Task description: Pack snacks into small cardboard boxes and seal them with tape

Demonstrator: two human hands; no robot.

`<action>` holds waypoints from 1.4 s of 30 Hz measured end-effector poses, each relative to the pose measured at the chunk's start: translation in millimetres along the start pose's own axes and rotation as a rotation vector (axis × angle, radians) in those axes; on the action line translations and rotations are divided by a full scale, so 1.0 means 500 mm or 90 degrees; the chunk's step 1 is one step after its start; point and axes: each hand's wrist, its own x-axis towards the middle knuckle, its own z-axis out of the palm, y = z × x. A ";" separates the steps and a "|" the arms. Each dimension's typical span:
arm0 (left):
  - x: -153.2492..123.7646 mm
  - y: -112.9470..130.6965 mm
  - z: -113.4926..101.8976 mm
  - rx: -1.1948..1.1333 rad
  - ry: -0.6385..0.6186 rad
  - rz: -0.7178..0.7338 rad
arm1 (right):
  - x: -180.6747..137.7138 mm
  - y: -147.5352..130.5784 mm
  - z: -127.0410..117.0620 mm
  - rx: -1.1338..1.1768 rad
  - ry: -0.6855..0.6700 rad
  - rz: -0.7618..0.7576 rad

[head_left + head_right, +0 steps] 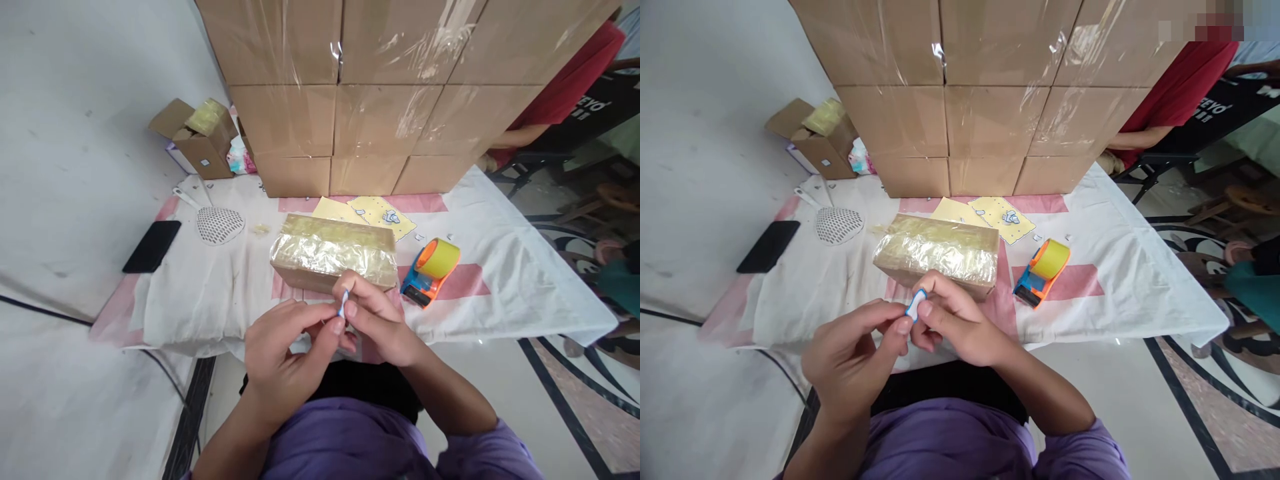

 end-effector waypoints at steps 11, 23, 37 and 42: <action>0.060 -0.093 0.062 0.280 0.000 0.017 | -0.149 0.066 -0.121 -0.596 0.561 -0.340; 0.174 -0.220 0.003 0.418 -0.280 -0.129 | -0.109 0.098 -0.204 -0.509 0.421 -0.035; 0.170 -0.221 0.002 0.427 -0.282 -0.127 | -0.068 0.096 -0.210 -0.615 0.408 0.007; 0.172 -0.219 0.007 0.433 -0.284 -0.118 | -0.072 0.130 -0.175 -0.577 0.619 -0.007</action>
